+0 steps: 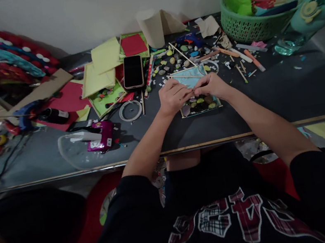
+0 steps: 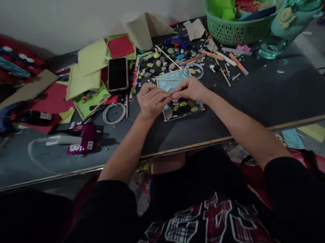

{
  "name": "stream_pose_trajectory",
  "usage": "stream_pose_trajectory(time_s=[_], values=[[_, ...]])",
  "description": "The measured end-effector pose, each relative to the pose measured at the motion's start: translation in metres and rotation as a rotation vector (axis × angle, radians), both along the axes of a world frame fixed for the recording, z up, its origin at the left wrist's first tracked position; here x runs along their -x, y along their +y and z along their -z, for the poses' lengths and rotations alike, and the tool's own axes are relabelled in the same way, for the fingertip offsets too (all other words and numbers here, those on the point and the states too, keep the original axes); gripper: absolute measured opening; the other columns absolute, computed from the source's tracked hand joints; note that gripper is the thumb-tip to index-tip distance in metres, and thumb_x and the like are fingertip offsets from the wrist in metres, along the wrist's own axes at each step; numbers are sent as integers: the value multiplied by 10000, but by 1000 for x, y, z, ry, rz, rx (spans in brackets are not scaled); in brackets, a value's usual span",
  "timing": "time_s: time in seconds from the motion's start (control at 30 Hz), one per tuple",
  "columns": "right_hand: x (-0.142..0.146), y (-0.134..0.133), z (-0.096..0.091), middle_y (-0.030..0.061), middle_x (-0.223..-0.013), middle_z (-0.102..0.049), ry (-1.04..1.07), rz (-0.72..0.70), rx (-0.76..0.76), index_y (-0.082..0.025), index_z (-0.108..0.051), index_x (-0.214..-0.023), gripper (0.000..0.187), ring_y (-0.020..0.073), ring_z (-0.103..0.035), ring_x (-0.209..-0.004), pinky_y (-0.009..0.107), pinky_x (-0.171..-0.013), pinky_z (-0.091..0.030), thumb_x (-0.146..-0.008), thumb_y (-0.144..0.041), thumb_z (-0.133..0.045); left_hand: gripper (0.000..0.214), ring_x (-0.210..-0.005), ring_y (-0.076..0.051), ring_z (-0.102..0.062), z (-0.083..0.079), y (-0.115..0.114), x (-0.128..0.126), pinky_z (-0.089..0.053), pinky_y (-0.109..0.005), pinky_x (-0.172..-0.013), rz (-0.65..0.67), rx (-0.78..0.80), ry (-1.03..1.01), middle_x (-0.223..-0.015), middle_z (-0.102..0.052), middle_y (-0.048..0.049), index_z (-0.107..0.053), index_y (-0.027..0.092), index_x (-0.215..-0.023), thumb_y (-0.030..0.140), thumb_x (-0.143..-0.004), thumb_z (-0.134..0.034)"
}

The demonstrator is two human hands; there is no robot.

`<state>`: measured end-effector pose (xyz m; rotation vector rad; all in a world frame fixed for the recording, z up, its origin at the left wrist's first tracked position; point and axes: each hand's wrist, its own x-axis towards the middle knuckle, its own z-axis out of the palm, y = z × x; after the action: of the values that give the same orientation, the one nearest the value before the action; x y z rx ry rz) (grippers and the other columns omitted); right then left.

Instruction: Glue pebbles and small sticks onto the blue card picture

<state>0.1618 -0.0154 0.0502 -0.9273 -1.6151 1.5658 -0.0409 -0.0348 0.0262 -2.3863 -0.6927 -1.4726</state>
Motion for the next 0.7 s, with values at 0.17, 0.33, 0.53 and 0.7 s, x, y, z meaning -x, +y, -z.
stream_pose_trajectory(time_s=[0.17, 0.33, 0.53, 0.7], values=[[-1, -1, -3, 13, -562, -640, -104, -82, -98, -131, -717, -634, 296, 85, -496, -516, 241, -485, -369, -538, -330, -914, 363, -695, -146, -593, 4, 0, 3, -394, -308, -597, -103, 66, 195, -718, -702, -13, -682, 235, -742, 441, -1003, -536], [-11, 7, -9, -17, -629, -620, -131, 189, -365, -166, -703, -708, 263, 60, -446, -495, 235, -481, -356, -724, -395, -834, 360, -694, -148, -632, 6, 2, -2, -429, -296, -627, -209, 102, 149, -750, -714, -33, -683, 215, -786, 472, -994, -539], [-100, 17, -18, 51, -662, -685, -392, 575, -605, -183, -723, -724, 288, 128, -581, -566, 304, -576, -463, -716, -445, -842, 262, -686, -144, -667, 8, 6, -4, -456, -269, -632, -251, 64, 135, -740, -732, -30, -678, 188, -824, 334, -996, -544], [-234, 12, -12, 43, -508, -570, -601, 1125, -636, -275, -644, -533, 570, 130, -480, -431, 361, -497, -366, -521, -835, -751, 310, -604, -121, -621, 22, 15, -9, -445, -256, -588, -293, 256, -102, -710, -713, -27, -680, 185, -839, 367, -1009, -495]])
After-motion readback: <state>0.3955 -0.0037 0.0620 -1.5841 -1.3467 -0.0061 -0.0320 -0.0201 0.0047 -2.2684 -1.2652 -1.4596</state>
